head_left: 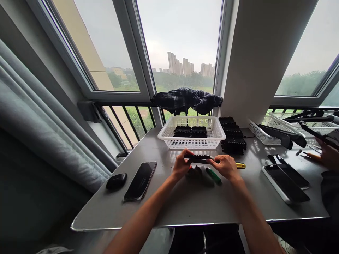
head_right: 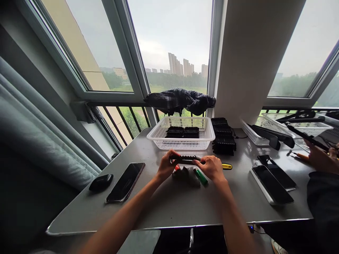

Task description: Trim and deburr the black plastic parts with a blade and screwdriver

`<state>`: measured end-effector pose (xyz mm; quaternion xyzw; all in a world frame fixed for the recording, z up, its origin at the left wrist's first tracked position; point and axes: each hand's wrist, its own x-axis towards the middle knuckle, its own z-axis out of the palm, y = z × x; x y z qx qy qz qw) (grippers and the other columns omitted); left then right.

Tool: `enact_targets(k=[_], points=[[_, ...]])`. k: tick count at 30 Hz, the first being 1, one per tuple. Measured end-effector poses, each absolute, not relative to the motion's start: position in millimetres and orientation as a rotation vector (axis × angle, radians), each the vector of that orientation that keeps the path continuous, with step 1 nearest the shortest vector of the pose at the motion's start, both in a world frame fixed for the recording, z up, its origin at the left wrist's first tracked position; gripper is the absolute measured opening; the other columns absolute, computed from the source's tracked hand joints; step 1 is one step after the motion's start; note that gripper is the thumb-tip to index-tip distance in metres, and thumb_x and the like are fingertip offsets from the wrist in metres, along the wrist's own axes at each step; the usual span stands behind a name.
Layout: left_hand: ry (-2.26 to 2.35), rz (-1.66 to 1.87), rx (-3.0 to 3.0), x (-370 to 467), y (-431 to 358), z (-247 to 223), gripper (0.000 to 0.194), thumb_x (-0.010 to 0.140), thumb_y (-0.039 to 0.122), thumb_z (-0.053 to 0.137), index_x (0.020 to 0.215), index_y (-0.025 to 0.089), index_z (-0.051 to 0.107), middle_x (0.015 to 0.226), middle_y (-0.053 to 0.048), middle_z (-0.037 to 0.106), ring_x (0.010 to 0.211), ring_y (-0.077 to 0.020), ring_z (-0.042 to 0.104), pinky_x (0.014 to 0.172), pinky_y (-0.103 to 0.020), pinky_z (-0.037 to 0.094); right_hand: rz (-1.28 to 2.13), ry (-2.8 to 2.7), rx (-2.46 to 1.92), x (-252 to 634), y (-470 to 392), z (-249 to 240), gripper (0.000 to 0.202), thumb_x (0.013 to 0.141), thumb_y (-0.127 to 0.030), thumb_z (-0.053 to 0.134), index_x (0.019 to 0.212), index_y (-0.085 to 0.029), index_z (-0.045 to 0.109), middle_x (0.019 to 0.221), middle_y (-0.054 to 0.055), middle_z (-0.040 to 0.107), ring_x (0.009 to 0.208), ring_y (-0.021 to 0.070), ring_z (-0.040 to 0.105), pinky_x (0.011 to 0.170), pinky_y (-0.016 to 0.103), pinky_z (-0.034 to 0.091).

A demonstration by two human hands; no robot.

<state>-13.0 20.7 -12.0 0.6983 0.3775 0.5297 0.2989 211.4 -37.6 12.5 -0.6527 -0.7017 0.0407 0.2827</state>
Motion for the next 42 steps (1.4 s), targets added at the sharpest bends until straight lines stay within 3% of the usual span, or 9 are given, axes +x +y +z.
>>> enact_targets(k=[5,12,18,25,33,36,42], points=[[1.008,1.457,1.804,-16,23,-8,0.018,0.069,0.018,0.072,0.079,0.020,0.058,0.076,0.001,0.067,0.073,-0.0156,0.065,0.070,-0.028,0.051,0.155,-1.856,-1.743,225,-36,12,0.061,0.083,-0.073,0.045,0.062,-0.022,0.072,0.062,0.005,0.068,0.061,0.0183,0.058,0.056,0.027,0.027],[1.002,1.340,1.832,-10,16,-8,0.013,0.073,0.024,0.070,0.078,0.020,0.059,0.074,0.001,0.066,0.066,-0.0139,0.061,0.056,-0.023,0.047,0.149,-1.870,-1.668,213,-36,12,0.065,0.085,-0.073,0.042,0.057,-0.021,0.068,0.061,0.004,0.067,0.059,0.0164,0.056,0.056,0.027,0.026],[0.977,1.414,1.789,-19,24,-3,0.019,0.068,0.022,0.073,0.076,0.020,0.056,0.073,0.002,0.065,0.069,-0.0139,0.062,0.066,-0.025,0.050,0.153,-1.819,-1.705,222,-35,10,0.064,0.084,-0.074,0.043,0.062,-0.022,0.072,0.060,0.004,0.066,0.060,0.0172,0.058,0.057,0.027,0.028],[0.944,1.298,1.792,-14,23,-13,0.016,0.070,0.024,0.071,0.079,0.020,0.058,0.072,0.002,0.064,0.066,-0.0128,0.060,0.058,-0.022,0.047,0.154,-1.865,-1.689,214,-37,11,0.063,0.087,-0.072,0.042,0.059,-0.022,0.069,0.062,0.004,0.067,0.059,0.0163,0.056,0.056,0.027,0.025],[1.066,1.408,1.739,-15,24,-13,0.019,0.067,0.021,0.071,0.081,0.020,0.057,0.071,0.003,0.064,0.069,-0.0151,0.062,0.063,-0.025,0.048,0.065,-1.688,-1.703,221,-34,12,0.063,0.088,-0.072,0.039,0.062,-0.021,0.064,0.063,0.004,0.065,0.061,0.0173,0.056,0.057,0.026,0.026],[1.101,1.411,1.722,-9,20,-18,0.020,0.068,0.022,0.071,0.084,0.021,0.058,0.074,0.001,0.066,0.070,-0.0168,0.064,0.064,-0.027,0.050,0.107,-1.565,-1.705,215,-34,11,0.059,0.091,-0.069,0.033,0.071,-0.021,0.062,0.071,0.004,0.066,0.066,0.0187,0.058,0.059,0.025,0.028],[1.342,1.560,1.686,-10,19,-14,0.019,0.072,0.028,0.070,0.086,0.021,0.059,0.081,-0.002,0.069,0.077,-0.0209,0.067,0.074,-0.033,0.051,0.244,-1.432,-1.737,213,-27,0,0.044,0.088,-0.065,0.045,0.094,-0.023,0.059,0.081,0.004,0.066,0.073,0.0225,0.061,0.062,0.027,0.035]])
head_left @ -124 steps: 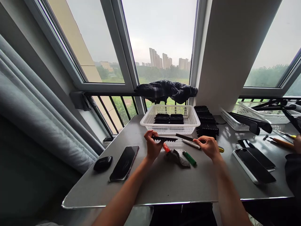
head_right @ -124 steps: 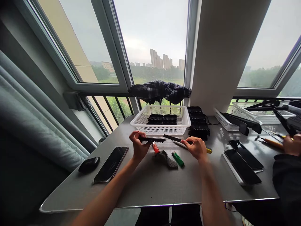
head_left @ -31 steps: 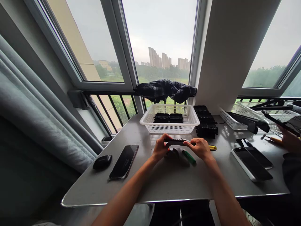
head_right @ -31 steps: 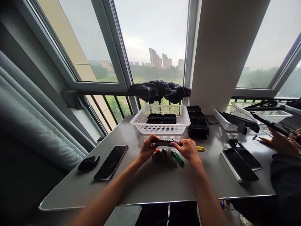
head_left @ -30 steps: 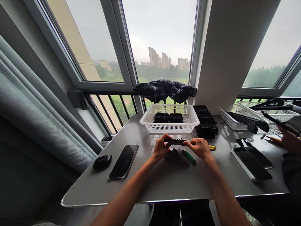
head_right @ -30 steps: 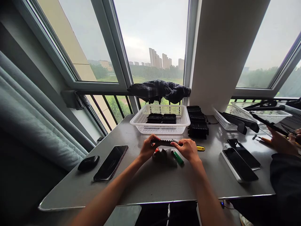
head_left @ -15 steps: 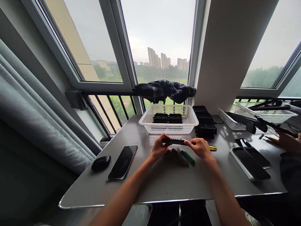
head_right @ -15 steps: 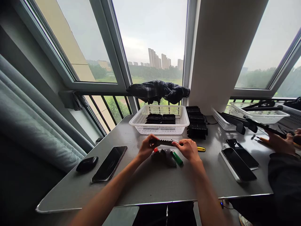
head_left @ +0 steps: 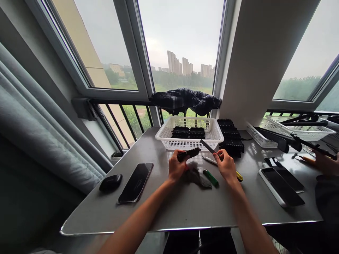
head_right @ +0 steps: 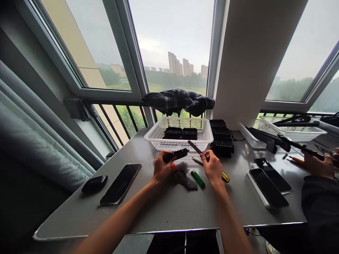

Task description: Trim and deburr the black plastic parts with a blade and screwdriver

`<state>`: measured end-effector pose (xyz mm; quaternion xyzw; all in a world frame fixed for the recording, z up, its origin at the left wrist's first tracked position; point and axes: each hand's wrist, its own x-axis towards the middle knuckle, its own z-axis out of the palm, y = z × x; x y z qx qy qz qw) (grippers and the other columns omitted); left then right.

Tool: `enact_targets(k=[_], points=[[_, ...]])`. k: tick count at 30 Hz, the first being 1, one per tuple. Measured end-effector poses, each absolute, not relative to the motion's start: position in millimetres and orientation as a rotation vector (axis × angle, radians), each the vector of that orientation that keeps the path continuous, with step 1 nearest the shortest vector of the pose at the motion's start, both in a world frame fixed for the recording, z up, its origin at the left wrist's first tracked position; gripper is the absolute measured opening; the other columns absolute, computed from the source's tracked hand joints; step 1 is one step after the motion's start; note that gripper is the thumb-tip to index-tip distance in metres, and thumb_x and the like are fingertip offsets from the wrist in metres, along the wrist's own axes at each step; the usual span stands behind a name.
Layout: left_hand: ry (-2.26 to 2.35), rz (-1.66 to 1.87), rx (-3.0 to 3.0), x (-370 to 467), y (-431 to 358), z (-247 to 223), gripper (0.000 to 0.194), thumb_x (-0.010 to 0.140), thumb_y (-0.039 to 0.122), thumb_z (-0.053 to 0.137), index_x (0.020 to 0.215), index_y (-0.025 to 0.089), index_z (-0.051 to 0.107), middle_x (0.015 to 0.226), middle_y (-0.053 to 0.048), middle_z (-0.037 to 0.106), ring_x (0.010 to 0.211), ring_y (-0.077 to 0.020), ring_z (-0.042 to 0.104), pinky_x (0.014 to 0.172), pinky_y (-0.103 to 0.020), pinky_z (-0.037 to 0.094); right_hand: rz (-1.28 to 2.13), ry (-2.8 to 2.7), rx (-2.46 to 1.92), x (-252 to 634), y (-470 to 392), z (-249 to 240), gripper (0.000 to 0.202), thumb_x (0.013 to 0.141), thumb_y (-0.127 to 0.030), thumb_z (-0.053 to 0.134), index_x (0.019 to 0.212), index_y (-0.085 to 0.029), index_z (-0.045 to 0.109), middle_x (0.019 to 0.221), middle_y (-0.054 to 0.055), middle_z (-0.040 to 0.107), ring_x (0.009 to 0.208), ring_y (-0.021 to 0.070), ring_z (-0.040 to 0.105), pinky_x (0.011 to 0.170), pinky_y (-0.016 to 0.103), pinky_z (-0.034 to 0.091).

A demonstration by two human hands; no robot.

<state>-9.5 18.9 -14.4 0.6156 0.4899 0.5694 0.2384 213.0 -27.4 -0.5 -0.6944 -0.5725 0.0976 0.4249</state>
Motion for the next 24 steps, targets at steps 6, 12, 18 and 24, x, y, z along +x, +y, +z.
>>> enact_targets(k=[6,12,18,24], points=[[1.410,1.667,1.639,-12,18,-12,0.021,0.074,0.031,0.069,0.089,0.022,0.059,0.082,-0.003,0.070,0.079,-0.0227,0.067,0.075,-0.034,0.051,0.403,-1.566,-1.613,211,-15,-21,0.031,0.082,-0.052,0.058,0.091,-0.022,0.062,0.078,0.004,0.066,0.077,0.0229,0.063,0.070,0.030,0.043],[1.464,1.731,1.600,-15,24,-19,0.020,0.073,0.029,0.071,0.089,0.023,0.061,0.084,-0.005,0.069,0.081,-0.0248,0.066,0.079,-0.037,0.049,0.389,-1.582,-1.640,208,-12,-26,0.025,0.081,-0.044,0.059,0.088,-0.021,0.064,0.079,0.005,0.068,0.076,0.0222,0.064,0.071,0.031,0.045],[1.604,1.905,1.507,-20,27,-19,0.018,0.075,0.027,0.070,0.089,0.024,0.061,0.088,-0.006,0.068,0.087,-0.0270,0.061,0.087,-0.040,0.043,0.424,-1.640,-1.701,205,-14,-33,0.017,0.077,-0.037,0.065,0.082,-0.020,0.065,0.076,0.004,0.069,0.073,0.0205,0.065,0.066,0.028,0.043],[1.589,1.930,1.559,-17,22,-14,0.018,0.076,0.017,0.064,0.092,0.023,0.060,0.090,-0.006,0.068,0.089,-0.0261,0.059,0.087,-0.040,0.042,0.436,-1.699,-1.750,200,-14,-40,0.014,0.075,-0.030,0.067,0.084,-0.019,0.069,0.081,0.005,0.071,0.077,0.0202,0.065,0.072,0.028,0.044]])
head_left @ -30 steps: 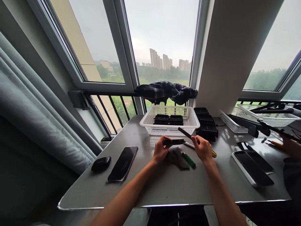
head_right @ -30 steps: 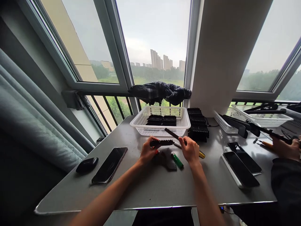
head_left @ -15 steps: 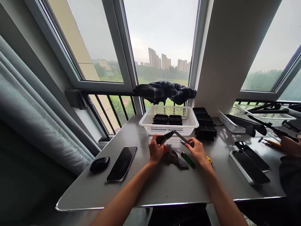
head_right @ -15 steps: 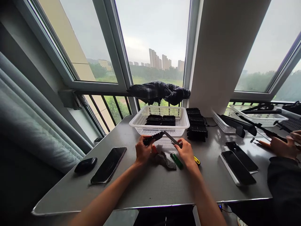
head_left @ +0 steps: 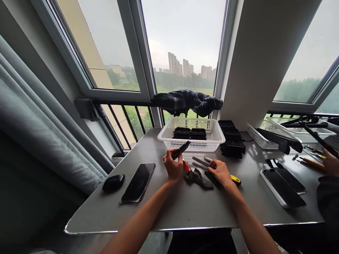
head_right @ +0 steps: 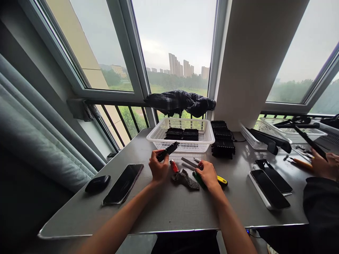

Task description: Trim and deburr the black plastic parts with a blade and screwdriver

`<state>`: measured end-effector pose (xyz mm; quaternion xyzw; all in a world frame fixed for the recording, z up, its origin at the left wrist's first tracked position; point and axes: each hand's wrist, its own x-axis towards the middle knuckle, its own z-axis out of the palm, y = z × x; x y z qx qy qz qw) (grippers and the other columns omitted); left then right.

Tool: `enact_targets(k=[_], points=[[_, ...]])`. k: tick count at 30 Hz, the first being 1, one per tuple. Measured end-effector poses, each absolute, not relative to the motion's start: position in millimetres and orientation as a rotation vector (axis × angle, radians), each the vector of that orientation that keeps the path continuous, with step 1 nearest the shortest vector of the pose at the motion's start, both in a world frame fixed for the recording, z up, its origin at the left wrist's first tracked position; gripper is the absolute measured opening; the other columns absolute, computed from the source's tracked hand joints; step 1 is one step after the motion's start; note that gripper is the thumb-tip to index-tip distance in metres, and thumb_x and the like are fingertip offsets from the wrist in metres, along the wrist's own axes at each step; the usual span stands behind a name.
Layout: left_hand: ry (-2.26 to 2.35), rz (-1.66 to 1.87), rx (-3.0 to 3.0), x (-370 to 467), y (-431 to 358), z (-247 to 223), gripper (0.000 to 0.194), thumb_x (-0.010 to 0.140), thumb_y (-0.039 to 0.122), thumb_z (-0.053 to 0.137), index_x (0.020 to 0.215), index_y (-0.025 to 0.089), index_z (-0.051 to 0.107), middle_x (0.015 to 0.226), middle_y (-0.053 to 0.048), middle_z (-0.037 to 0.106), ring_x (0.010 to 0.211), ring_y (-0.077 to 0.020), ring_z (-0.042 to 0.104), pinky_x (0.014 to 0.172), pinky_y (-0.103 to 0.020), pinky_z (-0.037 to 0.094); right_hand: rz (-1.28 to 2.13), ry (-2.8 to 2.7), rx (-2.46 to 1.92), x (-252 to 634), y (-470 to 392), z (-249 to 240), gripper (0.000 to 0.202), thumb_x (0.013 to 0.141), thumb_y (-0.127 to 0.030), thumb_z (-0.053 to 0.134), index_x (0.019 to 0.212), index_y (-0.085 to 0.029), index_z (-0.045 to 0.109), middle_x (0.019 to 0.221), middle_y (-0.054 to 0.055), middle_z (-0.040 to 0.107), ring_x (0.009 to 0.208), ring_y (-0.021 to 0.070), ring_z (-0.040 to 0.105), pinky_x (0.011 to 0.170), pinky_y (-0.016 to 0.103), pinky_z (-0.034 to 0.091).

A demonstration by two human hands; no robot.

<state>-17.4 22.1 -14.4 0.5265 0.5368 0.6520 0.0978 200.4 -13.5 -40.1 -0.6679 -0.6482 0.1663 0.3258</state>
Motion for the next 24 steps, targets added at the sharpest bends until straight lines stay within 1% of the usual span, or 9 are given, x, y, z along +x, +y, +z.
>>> enact_targets(k=[3,8,10,13,16,18,20,22,24], points=[[1.567,1.928,1.598,-16,18,-13,0.019,0.072,0.011,0.061,0.087,0.023,0.061,0.085,-0.004,0.067,0.087,-0.0245,0.059,0.087,-0.039,0.043,0.432,-1.705,-1.767,200,-13,-41,0.013,0.074,-0.028,0.067,0.083,-0.018,0.070,0.085,0.006,0.071,0.082,0.0210,0.065,0.075,0.029,0.044],[1.586,2.004,1.593,-16,14,-9,0.020,0.065,0.005,0.056,0.075,0.022,0.058,0.076,-0.002,0.064,0.081,-0.0225,0.057,0.082,-0.037,0.043,0.434,-1.661,-1.783,199,-14,-42,0.011,0.074,-0.023,0.065,0.080,-0.018,0.072,0.085,0.008,0.070,0.085,0.0235,0.064,0.078,0.032,0.044],[1.551,2.032,1.597,-17,13,-8,0.021,0.063,0.004,0.055,0.073,0.022,0.057,0.075,-0.002,0.063,0.079,-0.0219,0.055,0.079,-0.035,0.044,0.436,-1.632,-1.774,199,-15,-41,0.010,0.073,-0.024,0.065,0.078,-0.019,0.072,0.085,0.010,0.070,0.088,0.0260,0.064,0.081,0.034,0.044],[1.489,2.023,1.627,-17,13,-9,0.021,0.062,0.004,0.054,0.072,0.022,0.057,0.072,-0.001,0.061,0.078,-0.0214,0.054,0.077,-0.034,0.043,0.453,-1.589,-1.706,197,-17,-36,0.011,0.074,-0.026,0.066,0.078,-0.019,0.073,0.089,0.012,0.070,0.098,0.0298,0.062,0.088,0.038,0.044],[1.339,1.975,1.654,-16,15,-12,0.022,0.060,0.003,0.051,0.072,0.022,0.057,0.071,-0.001,0.058,0.075,-0.0200,0.054,0.074,-0.033,0.043,0.541,-1.554,-1.559,192,-17,-28,0.018,0.081,-0.033,0.061,0.087,-0.020,0.073,0.095,0.011,0.071,0.100,0.0274,0.062,0.090,0.038,0.044],[1.178,1.944,1.654,-15,15,-13,0.022,0.061,0.004,0.051,0.072,0.021,0.056,0.072,0.000,0.057,0.073,-0.0185,0.054,0.071,-0.031,0.043,0.651,-1.525,-1.445,188,-16,-24,0.027,0.086,-0.042,0.056,0.096,-0.021,0.070,0.092,0.008,0.072,0.092,0.0233,0.065,0.084,0.035,0.049],[1.028,1.913,1.636,-13,16,-13,0.019,0.062,0.005,0.051,0.072,0.021,0.056,0.071,0.000,0.056,0.071,-0.0169,0.053,0.068,-0.029,0.042,0.777,-1.482,-1.350,184,-15,-22,0.039,0.088,-0.052,0.050,0.103,-0.020,0.066,0.082,0.005,0.070,0.077,0.0202,0.067,0.069,0.031,0.053],[0.926,1.868,1.599,-11,17,-12,0.017,0.061,0.006,0.052,0.068,0.021,0.056,0.069,0.001,0.054,0.069,-0.0159,0.052,0.066,-0.028,0.042,0.887,-1.429,-1.280,180,-14,-23,0.047,0.088,-0.059,0.045,0.107,-0.018,0.061,0.074,0.003,0.066,0.065,0.0183,0.066,0.053,0.027,0.051],[0.871,1.813,1.526,-10,20,-10,0.014,0.059,0.007,0.052,0.063,0.021,0.056,0.071,0.000,0.055,0.074,-0.0166,0.055,0.070,-0.029,0.044,0.975,-1.379,-1.227,177,-14,-24,0.051,0.087,-0.063,0.044,0.107,-0.018,0.057,0.070,0.001,0.062,0.058,0.0170,0.065,0.044,0.024,0.048]])
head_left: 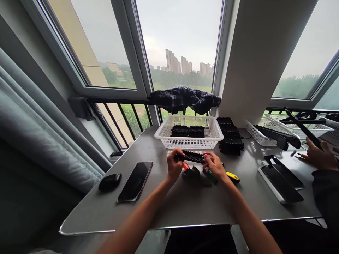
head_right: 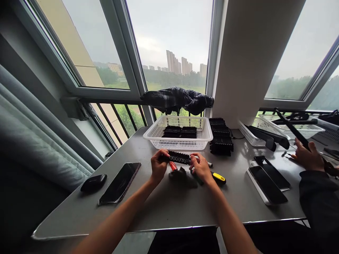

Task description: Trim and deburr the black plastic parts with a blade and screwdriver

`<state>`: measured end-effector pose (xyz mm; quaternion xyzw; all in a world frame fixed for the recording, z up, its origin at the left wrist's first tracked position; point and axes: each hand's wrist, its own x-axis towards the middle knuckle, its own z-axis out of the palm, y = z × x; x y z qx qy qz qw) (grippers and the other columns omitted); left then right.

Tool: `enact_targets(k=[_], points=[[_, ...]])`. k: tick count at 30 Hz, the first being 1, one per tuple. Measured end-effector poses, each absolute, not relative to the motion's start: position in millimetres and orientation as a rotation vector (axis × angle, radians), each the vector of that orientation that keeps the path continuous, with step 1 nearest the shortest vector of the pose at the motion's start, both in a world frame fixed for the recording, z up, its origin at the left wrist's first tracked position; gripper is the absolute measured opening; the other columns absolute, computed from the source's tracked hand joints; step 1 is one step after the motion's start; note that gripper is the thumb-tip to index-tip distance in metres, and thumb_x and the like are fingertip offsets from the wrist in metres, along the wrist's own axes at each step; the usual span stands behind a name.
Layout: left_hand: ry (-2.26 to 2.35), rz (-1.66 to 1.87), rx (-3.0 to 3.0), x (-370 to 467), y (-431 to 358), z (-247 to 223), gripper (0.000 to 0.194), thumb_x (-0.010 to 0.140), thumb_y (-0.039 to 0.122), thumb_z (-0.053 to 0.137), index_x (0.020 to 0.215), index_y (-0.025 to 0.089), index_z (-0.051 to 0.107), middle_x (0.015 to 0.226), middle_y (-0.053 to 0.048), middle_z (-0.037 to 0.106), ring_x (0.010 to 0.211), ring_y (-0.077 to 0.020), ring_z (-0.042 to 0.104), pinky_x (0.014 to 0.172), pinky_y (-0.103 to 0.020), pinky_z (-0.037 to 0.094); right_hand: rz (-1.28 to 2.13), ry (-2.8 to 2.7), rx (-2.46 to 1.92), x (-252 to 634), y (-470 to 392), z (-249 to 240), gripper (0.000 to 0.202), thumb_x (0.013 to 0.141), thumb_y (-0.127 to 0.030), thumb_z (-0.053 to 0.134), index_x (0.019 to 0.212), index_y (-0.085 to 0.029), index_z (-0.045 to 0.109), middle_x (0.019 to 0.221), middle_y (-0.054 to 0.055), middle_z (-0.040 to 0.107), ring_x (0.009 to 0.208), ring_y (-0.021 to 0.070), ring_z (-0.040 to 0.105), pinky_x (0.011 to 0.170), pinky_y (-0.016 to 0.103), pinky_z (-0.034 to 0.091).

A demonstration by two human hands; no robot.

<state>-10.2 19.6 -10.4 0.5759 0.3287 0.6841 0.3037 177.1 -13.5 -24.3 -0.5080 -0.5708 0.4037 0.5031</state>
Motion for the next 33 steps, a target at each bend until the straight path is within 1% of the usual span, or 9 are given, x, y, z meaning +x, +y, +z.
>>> enact_targets(k=[4,7,10,14,19,22,25,30,33], points=[[0.787,1.705,1.333,-10,26,-10,0.012,0.058,0.012,0.061,0.059,0.020,0.052,0.086,-0.003,0.061,0.109,-0.0253,0.058,0.093,-0.036,0.043,1.094,-1.313,-1.148,173,-15,-23,0.048,0.083,-0.062,0.052,0.103,-0.019,0.055,0.070,-0.002,0.059,0.055,0.0158,0.065,0.040,0.022,0.047],[0.742,1.634,1.216,-9,30,-10,0.021,0.060,0.019,0.070,0.062,0.020,0.050,0.103,-0.006,0.065,0.119,-0.0282,0.055,0.096,-0.037,0.042,1.139,-1.286,-1.099,172,-18,-19,0.044,0.078,-0.058,0.061,0.099,-0.019,0.057,0.069,-0.002,0.061,0.056,0.0151,0.064,0.040,0.021,0.048],[0.732,1.576,1.121,-6,29,-10,0.025,0.063,0.025,0.074,0.067,0.020,0.049,0.118,-0.009,0.064,0.116,-0.0262,0.057,0.091,-0.034,0.044,1.172,-1.268,-1.054,171,-21,-14,0.041,0.074,-0.055,0.067,0.092,-0.018,0.061,0.066,-0.001,0.061,0.057,0.0143,0.062,0.042,0.022,0.050],[0.632,1.466,0.968,-5,22,-6,0.030,0.062,0.020,0.072,0.088,0.022,0.057,0.122,-0.006,0.064,0.104,-0.0209,0.062,0.087,-0.033,0.047,1.198,-1.243,-1.002,169,-23,-11,0.043,0.069,-0.054,0.074,0.090,-0.018,0.063,0.067,-0.001,0.062,0.060,0.0148,0.062,0.045,0.024,0.053],[0.475,1.225,0.794,-11,13,6,0.041,0.070,0.028,0.060,0.111,0.024,0.061,0.114,-0.006,0.067,0.102,-0.0252,0.064,0.092,-0.045,0.048,1.172,-1.186,-0.986,167,-23,-12,0.046,0.069,-0.056,0.074,0.090,-0.018,0.060,0.072,0.001,0.064,0.064,0.0169,0.064,0.047,0.026,0.055],[0.458,1.115,0.687,-11,13,8,0.040,0.081,0.045,0.054,0.115,0.025,0.060,0.107,-0.007,0.069,0.096,-0.0271,0.066,0.088,-0.049,0.050,1.156,-1.188,-0.984,166,-23,-14,0.044,0.068,-0.054,0.076,0.087,-0.019,0.058,0.072,0.000,0.063,0.064,0.0163,0.063,0.047,0.026,0.055],[0.520,1.143,0.611,-9,15,5,0.044,0.086,0.058,0.048,0.116,0.026,0.057,0.101,-0.006,0.070,0.087,-0.0248,0.067,0.080,-0.047,0.053,1.112,-1.290,-0.998,165,-24,-15,0.041,0.070,-0.052,0.075,0.092,-0.020,0.059,0.072,-0.001,0.063,0.065,0.0168,0.063,0.049,0.027,0.055],[0.575,1.302,0.524,-15,24,1,0.048,0.089,0.061,0.042,0.113,0.023,0.059,0.094,-0.006,0.070,0.077,-0.0232,0.066,0.070,-0.041,0.055,0.698,-1.588,-1.194,164,-29,-18,0.034,0.083,-0.042,0.064,0.109,-0.022,0.058,0.083,0.001,0.066,0.072,0.0175,0.063,0.063,0.029,0.052],[0.554,1.334,0.524,-23,27,3,0.054,0.088,0.064,0.042,0.114,0.019,0.060,0.089,-0.006,0.070,0.074,-0.0240,0.067,0.068,-0.041,0.056,0.541,-1.892,-1.319,162,-33,-19,0.033,0.081,-0.034,0.067,0.111,-0.022,0.062,0.091,0.003,0.067,0.079,0.0186,0.063,0.071,0.029,0.048]])
